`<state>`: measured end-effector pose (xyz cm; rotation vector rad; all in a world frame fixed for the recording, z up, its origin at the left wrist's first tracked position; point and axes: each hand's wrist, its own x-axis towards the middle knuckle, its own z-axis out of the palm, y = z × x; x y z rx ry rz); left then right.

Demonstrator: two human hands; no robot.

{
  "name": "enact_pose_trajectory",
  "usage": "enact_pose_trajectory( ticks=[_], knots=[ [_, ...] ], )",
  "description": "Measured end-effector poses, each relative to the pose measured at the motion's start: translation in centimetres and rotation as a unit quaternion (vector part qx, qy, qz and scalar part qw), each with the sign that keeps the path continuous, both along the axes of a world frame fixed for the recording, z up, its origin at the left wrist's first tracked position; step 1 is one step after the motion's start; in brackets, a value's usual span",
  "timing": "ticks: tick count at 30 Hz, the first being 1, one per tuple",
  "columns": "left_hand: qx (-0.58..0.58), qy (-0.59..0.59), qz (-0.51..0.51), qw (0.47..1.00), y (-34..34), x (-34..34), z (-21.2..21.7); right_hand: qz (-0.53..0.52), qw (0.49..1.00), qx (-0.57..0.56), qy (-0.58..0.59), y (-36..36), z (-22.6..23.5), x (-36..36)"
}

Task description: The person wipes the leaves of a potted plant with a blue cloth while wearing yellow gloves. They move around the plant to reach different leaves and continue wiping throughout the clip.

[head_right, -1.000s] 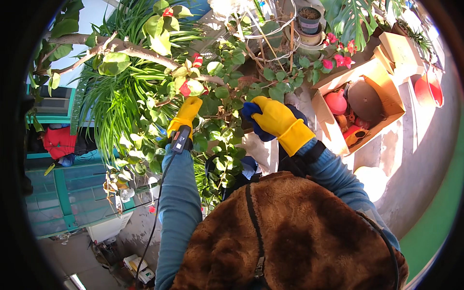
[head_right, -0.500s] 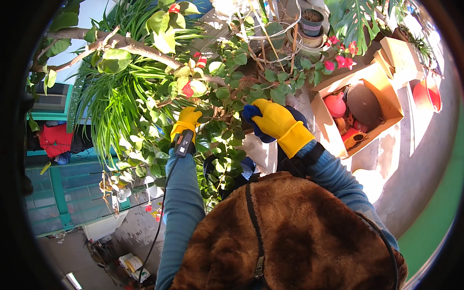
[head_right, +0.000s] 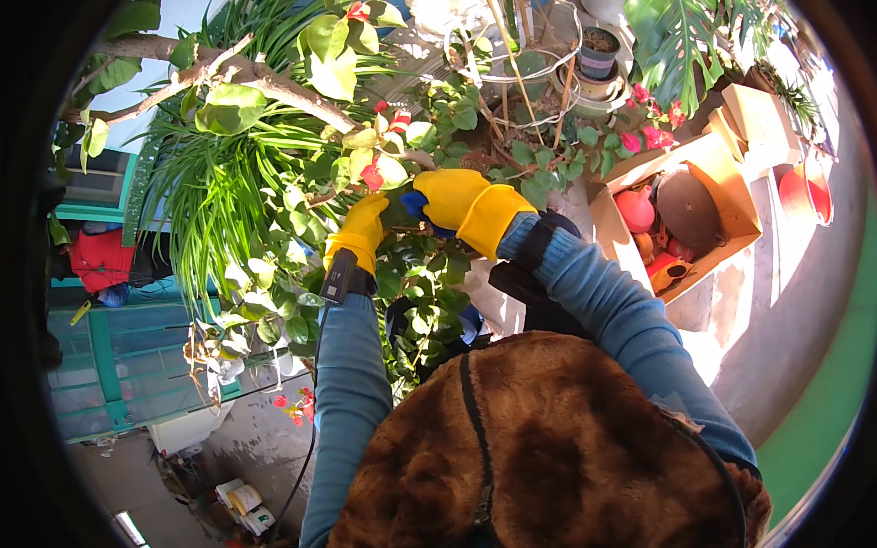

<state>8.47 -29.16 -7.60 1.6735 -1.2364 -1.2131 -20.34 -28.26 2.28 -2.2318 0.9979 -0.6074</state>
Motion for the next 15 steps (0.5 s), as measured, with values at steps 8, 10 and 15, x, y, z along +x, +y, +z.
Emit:
enact_pose_trajectory(
  ticks=[8,10,15],
  knots=[
    [-0.136,-0.387,-0.178,0.895,2.2,-2.3,4.2,0.066,0.995,0.005,0.072,-0.5,-0.5,2.6],
    [-0.012,-0.281,-0.150,0.948,1.9,-2.5,3.9,0.059,0.993,0.025,0.095,-0.6,-0.7,2.9],
    [0.025,-0.186,-0.113,0.976,1.8,-2.3,2.9,0.011,0.992,-0.042,0.117,-1.2,-2.6,3.9]
  ],
)
